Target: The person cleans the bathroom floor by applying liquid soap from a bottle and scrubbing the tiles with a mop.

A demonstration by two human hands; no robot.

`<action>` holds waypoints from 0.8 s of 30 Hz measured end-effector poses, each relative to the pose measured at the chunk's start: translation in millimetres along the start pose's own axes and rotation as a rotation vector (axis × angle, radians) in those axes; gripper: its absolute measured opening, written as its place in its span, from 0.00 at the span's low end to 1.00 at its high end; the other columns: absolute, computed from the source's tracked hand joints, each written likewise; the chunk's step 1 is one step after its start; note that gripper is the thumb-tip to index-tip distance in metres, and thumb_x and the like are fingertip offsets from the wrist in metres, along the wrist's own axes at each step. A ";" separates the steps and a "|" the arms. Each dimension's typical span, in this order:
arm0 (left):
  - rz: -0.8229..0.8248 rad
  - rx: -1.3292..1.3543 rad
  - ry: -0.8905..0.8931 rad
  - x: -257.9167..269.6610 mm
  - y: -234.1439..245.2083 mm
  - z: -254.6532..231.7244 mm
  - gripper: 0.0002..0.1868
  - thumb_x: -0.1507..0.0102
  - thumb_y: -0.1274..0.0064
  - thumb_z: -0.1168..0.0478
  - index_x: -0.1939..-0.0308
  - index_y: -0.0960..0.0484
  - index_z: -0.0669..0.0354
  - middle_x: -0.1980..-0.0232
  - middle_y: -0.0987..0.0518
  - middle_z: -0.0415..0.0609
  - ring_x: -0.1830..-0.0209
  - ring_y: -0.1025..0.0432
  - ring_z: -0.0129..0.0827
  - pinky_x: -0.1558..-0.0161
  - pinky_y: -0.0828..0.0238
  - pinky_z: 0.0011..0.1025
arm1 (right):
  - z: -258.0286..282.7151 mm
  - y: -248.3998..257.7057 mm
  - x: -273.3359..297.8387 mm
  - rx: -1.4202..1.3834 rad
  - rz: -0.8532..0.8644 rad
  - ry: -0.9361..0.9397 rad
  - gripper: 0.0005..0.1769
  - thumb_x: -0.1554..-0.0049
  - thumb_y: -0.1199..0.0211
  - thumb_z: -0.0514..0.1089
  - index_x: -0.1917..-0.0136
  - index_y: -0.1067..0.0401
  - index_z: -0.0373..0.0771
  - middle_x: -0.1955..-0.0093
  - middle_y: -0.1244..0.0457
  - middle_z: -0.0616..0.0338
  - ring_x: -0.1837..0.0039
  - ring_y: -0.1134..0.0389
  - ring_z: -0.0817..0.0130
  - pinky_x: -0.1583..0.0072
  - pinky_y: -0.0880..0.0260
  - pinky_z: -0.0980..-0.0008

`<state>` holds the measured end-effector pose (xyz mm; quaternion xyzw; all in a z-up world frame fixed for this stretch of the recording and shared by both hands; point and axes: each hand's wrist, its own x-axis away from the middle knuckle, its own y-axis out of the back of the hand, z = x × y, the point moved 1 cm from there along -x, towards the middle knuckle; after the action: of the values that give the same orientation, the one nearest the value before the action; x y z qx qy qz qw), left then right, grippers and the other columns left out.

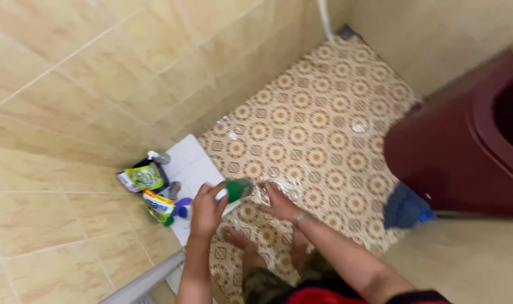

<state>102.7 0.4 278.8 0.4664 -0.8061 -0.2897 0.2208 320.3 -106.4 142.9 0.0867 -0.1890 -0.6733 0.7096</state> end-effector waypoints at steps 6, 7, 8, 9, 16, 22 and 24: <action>0.238 0.098 -0.408 -48.6 -48.6 -157.6 0.19 0.40 0.36 0.59 0.46 0.13 0.58 0.64 0.24 0.53 0.66 0.28 0.42 0.62 0.28 0.38 | 61.8 125.7 53.8 0.243 -0.384 -0.054 0.47 0.61 0.17 0.50 0.33 0.35 0.41 0.35 0.36 0.51 0.34 0.34 0.52 0.30 0.46 0.49; 0.179 0.095 -0.399 -58.5 -58.4 -175.4 0.16 0.39 0.36 0.57 0.49 0.13 0.58 0.63 0.22 0.53 0.66 0.26 0.41 0.61 0.27 0.38 | 64.2 141.6 64.0 0.233 -0.444 -0.051 0.46 0.61 0.17 0.51 0.34 0.35 0.40 0.37 0.35 0.50 0.36 0.33 0.52 0.33 0.41 0.52; 0.120 0.093 -0.390 -66.7 -68.5 -191.7 0.15 0.39 0.35 0.55 0.53 0.14 0.59 0.62 0.21 0.52 0.65 0.25 0.40 0.60 0.26 0.38 | 65.2 155.3 74.7 0.223 -0.503 -0.047 0.45 0.60 0.18 0.52 0.35 0.35 0.39 0.40 0.35 0.50 0.37 0.32 0.52 0.36 0.36 0.55; 0.069 0.094 -0.376 -71.6 -78.9 -207.8 0.14 0.38 0.35 0.53 0.57 0.14 0.60 0.61 0.19 0.52 0.64 0.24 0.39 0.59 0.25 0.37 | 65.4 166.2 86.9 0.210 -0.563 -0.052 0.43 0.60 0.19 0.53 0.37 0.36 0.38 0.42 0.35 0.49 0.39 0.31 0.53 0.39 0.31 0.57; 0.219 0.620 -0.546 -83.2 -142.1 -263.1 0.20 0.29 0.49 0.54 0.36 0.22 0.59 0.39 0.20 0.52 0.39 0.24 0.36 0.39 0.28 0.34 | 42.4 196.0 134.0 -0.075 -0.715 -0.080 0.43 0.56 0.21 0.52 0.33 0.37 0.38 0.45 0.32 0.51 0.43 0.28 0.60 0.40 0.28 0.61; 0.445 0.288 -0.327 -92.1 -160.9 -286.4 0.25 0.35 0.40 0.62 0.33 0.19 0.54 0.39 0.25 0.61 0.38 0.28 0.45 0.36 0.29 0.33 | 29.4 201.4 150.6 -0.253 -0.696 -0.085 0.44 0.54 0.22 0.49 0.29 0.38 0.37 0.42 0.32 0.54 0.41 0.29 0.65 0.38 0.30 0.63; 0.343 0.541 -0.665 -95.3 -167.1 -282.5 0.24 0.30 0.48 0.69 0.29 0.26 0.61 0.30 0.27 0.56 0.30 0.32 0.40 0.31 0.36 0.33 | 26.5 198.9 148.9 -0.274 -0.701 -0.129 0.42 0.54 0.22 0.49 0.31 0.37 0.38 0.43 0.31 0.54 0.43 0.28 0.65 0.38 0.28 0.63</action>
<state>428.4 -55.9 365.7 0.2487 -0.9454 -0.1619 -0.1348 496.9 -234.5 264.8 0.0080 -0.1006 -0.8982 0.4279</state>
